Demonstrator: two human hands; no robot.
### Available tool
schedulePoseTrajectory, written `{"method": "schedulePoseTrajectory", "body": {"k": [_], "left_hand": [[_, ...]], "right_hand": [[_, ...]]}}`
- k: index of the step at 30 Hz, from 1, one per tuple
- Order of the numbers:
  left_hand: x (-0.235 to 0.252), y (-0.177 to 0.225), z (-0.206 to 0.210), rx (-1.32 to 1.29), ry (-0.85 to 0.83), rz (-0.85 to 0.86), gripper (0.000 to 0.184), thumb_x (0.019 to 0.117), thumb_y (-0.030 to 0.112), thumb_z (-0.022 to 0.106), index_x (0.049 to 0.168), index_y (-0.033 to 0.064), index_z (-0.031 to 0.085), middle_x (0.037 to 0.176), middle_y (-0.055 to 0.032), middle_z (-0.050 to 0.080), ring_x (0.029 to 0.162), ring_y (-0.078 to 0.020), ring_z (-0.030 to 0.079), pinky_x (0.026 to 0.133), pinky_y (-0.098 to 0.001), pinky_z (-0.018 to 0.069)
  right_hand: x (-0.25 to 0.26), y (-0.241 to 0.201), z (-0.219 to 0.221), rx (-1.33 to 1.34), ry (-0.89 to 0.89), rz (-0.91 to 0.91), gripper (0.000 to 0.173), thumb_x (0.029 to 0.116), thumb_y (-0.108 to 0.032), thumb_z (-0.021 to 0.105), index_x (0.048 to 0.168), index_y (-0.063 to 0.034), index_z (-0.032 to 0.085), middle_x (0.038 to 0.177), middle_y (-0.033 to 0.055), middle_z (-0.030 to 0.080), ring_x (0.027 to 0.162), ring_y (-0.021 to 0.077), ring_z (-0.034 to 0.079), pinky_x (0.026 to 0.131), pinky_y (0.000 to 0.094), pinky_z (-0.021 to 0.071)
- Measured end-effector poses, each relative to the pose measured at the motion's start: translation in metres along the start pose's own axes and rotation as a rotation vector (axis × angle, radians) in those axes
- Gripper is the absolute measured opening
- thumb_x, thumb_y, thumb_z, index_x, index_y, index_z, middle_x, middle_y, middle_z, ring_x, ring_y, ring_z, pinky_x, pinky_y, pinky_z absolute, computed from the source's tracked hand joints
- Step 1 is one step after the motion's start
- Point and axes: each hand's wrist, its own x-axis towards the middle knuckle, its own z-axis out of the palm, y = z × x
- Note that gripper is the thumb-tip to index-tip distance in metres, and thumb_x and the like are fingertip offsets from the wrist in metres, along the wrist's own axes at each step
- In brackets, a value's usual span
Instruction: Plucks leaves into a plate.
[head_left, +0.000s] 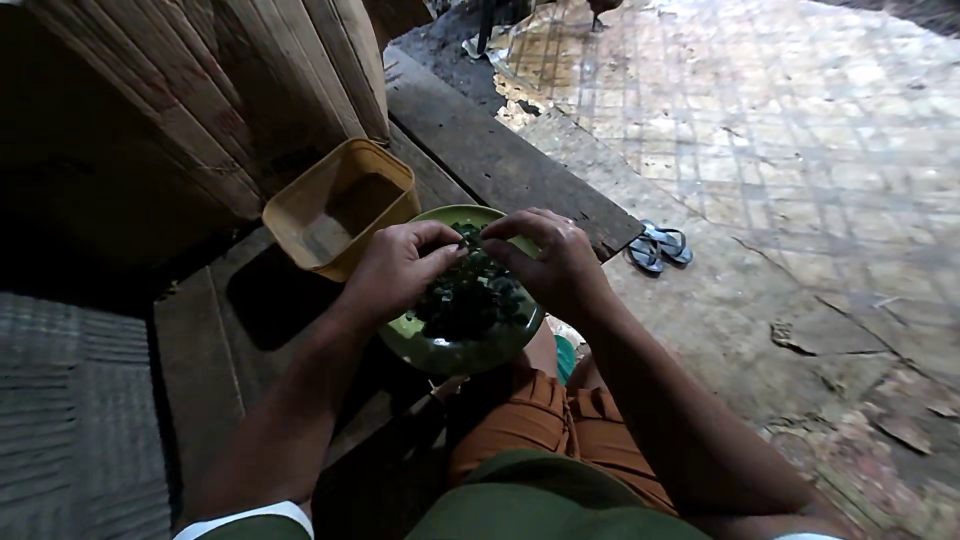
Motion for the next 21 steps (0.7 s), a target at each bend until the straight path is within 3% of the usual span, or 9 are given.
{"method": "schedulePoseTrajectory", "body": {"k": [4,6,8,10,13,21], "left_hand": [[0.003,0.000,0.001,-0.242,0.067,-0.084,0.007,0.0990,0.009,0.065,0.102,0.0051,0.070,0.085,0.0030,0.071,0.077,-0.0016,0.066,0.074,-0.0188,0.0566],[0.004,0.001,0.002,-0.368,0.091,-0.111,0.006,0.0992,0.005,0.064,0.102,0.0033,0.068,0.084,0.0022,0.071,0.075,-0.0034,0.068,0.074,-0.0205,0.0589],[0.004,0.002,0.004,-0.449,0.087,-0.142,0.006,0.0997,0.004,0.062,0.102,0.0037,0.067,0.083,0.0019,0.071,0.075,-0.0042,0.069,0.074,-0.0208,0.0594],[0.004,0.003,0.005,-0.493,0.078,-0.177,0.006,0.1001,0.004,0.062,0.102,0.0039,0.067,0.084,0.0010,0.073,0.075,-0.0053,0.070,0.072,-0.0214,0.0595],[0.004,0.005,0.005,-0.552,0.068,-0.241,0.007,0.1013,0.005,0.060,0.104,0.0040,0.067,0.086,-0.0012,0.074,0.076,-0.0074,0.071,0.072,-0.0232,0.0604],[0.003,0.006,0.004,-0.587,0.032,-0.253,0.007,0.1013,0.006,0.060,0.104,0.0058,0.066,0.088,-0.0004,0.073,0.077,-0.0074,0.070,0.073,-0.0229,0.0601]], "right_hand": [[-0.007,0.011,-0.006,0.135,-0.036,0.082,0.028,0.1044,-0.029,0.058,0.121,-0.0109,0.073,0.113,0.0019,0.072,0.105,0.0094,0.067,0.096,0.0343,0.0538],[-0.012,0.014,-0.006,0.168,-0.083,0.122,0.031,0.1019,-0.028,0.063,0.127,-0.0119,0.070,0.113,0.0011,0.073,0.104,0.0088,0.068,0.095,0.0347,0.0555],[-0.015,0.014,-0.004,0.143,-0.102,0.124,0.033,0.0976,-0.023,0.069,0.128,-0.0111,0.069,0.112,0.0018,0.074,0.104,0.0120,0.069,0.098,0.0423,0.0527],[-0.016,0.013,-0.003,0.117,-0.081,0.121,0.025,0.0964,-0.018,0.069,0.120,-0.0112,0.073,0.107,0.0008,0.074,0.100,0.0119,0.069,0.098,0.0431,0.0520],[-0.013,0.009,-0.004,0.124,-0.022,0.118,0.010,0.0969,-0.013,0.067,0.104,-0.0099,0.074,0.095,-0.0007,0.073,0.088,0.0065,0.069,0.085,0.0299,0.0563],[-0.012,0.009,-0.007,0.184,-0.014,0.124,0.010,0.0983,-0.013,0.066,0.105,-0.0093,0.073,0.096,-0.0012,0.072,0.088,0.0032,0.068,0.083,0.0246,0.0564]]}}
